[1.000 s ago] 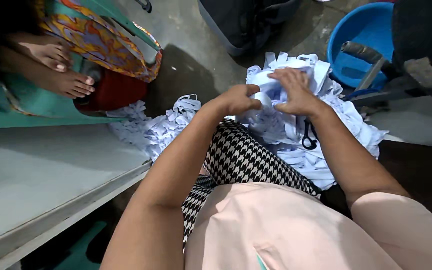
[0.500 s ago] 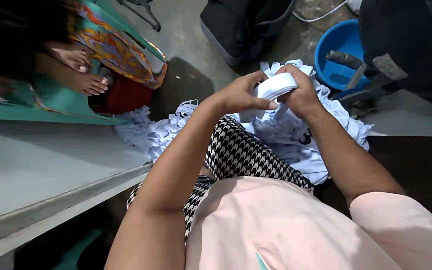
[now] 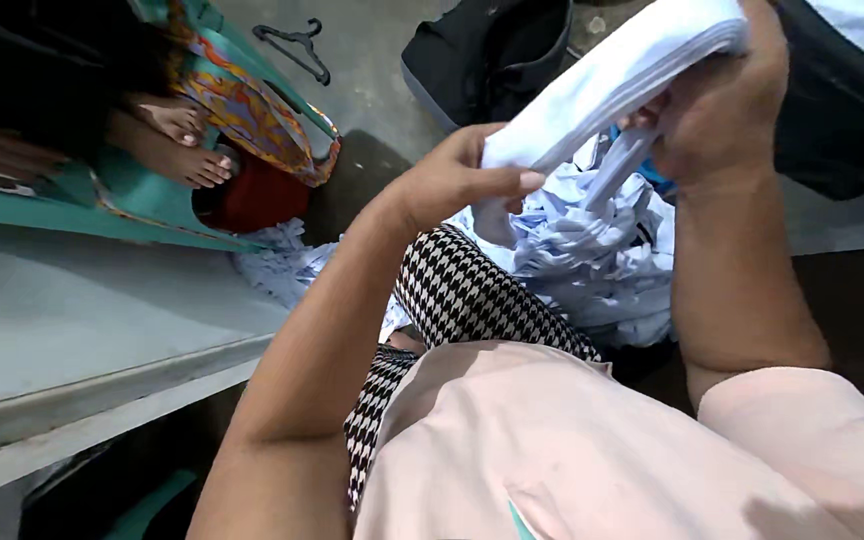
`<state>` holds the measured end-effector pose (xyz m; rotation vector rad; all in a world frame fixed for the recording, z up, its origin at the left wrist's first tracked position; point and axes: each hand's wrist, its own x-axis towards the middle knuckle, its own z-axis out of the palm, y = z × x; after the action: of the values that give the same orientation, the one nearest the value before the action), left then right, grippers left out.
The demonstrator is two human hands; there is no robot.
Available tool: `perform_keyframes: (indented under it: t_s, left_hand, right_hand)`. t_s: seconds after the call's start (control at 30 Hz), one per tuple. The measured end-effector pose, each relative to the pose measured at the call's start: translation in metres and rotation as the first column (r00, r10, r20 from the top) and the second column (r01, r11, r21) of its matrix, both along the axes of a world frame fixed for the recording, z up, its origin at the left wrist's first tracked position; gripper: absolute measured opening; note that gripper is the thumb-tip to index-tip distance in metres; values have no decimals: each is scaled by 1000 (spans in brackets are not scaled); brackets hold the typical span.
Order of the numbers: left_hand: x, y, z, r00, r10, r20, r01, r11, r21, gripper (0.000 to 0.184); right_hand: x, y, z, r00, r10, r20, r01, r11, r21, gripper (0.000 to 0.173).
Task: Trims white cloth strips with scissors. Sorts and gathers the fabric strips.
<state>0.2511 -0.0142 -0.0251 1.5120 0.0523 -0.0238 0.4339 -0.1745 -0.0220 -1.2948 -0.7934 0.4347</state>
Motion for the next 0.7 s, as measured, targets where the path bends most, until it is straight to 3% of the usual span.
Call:
perform_keyframes:
  t_s: [0.07, 0.13, 0.2, 0.27, 0.33, 0.4, 0.5, 0.57, 0.7]
  left_hand:
    - [-11, 2, 14, 995, 37, 91, -32, 997, -63, 14]
    - [-22, 5, 26, 985, 74, 155, -61, 994, -87, 12]
    - [-30, 10, 34, 979, 108, 174, -92, 991, -98, 9]
    - [-38, 14, 36, 982, 110, 156, -99, 992, -76, 8]
    - [-48, 17, 34, 990, 106, 91, -102, 994, -40, 12]
    - [-59, 19, 32, 994, 107, 19, -107, 994, -8, 14]
    - [-74, 23, 35, 997, 75, -28, -75, 997, 9, 17]
    - [-81, 24, 38, 997, 62, -49, -62, 998, 5, 19]
    - [-78, 24, 35, 996, 73, -55, -72, 997, 12, 19]
  right_hand:
    - [-3, -2, -13, 998, 63, 9, -63, 998, -31, 16]
    - [-4, -5, -30, 970, 225, 88, -211, 966, -148, 31]
    - [2, -9, -41, 862, 499, 86, -460, 843, -278, 46]
    - [12, -13, -52, 789, 614, 7, -575, 743, -342, 60]
    - [24, -23, -70, 857, 515, -36, -485, 780, -395, 56]
    - [35, -34, -93, 955, 295, 13, -236, 788, -568, 41]
    - [41, -51, -131, 985, 135, 103, 2, 594, -804, 39]
    - [31, -58, -148, 996, 80, 45, -1, 501, -865, 47]
    - [3, -52, -177, 992, -34, 123, 126, 425, -896, 77]
